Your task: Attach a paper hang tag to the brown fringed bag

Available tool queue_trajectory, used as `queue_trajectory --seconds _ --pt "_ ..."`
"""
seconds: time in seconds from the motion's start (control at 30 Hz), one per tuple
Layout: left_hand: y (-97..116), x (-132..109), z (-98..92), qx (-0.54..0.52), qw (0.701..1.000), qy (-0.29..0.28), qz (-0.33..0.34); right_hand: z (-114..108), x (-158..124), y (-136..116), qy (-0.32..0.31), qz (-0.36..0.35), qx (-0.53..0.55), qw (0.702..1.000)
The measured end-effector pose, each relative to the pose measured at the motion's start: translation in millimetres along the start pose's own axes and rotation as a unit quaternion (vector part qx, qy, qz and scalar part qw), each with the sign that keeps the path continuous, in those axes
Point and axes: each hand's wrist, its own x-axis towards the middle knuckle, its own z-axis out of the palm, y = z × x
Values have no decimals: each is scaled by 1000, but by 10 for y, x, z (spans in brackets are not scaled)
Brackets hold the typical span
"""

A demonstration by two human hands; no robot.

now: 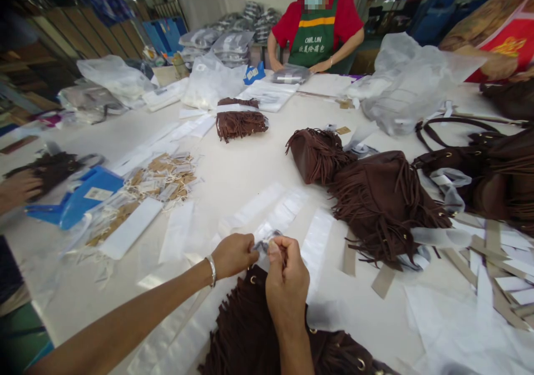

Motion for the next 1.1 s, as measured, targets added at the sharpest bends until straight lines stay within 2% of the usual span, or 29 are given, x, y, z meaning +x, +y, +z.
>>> queue_trajectory --seconds 0.07,0.13,0.2,0.27,0.33,0.43,0.57,0.83,1.1 --pt "-89 -61 -2 -21 999 21 -15 -21 3 -34 -41 0 -34 999" --pt "-166 -154 23 -114 992 33 -46 -26 10 -65 -89 -5 -61 994" --pt "-214 -242 67 -267 959 41 -87 -26 22 -80 -138 -17 -84 987" --pt "-232 -304 116 -396 909 58 -118 -32 31 -71 -182 -34 -104 977" --pt "-232 -338 154 -449 881 80 -125 -44 31 -40 -212 -53 -121 968" --pt "-227 -360 183 -474 867 98 -120 -52 18 19 -230 -69 -154 959" --pt "-229 -382 199 -493 856 105 -111 -12 -1 54 -220 -81 -195 952" --pt "-226 -423 211 -513 842 118 -116 38 13 13 -214 -77 -156 961" --pt "-248 -404 231 -519 837 123 -121 30 9 30 -223 -61 -165 959"
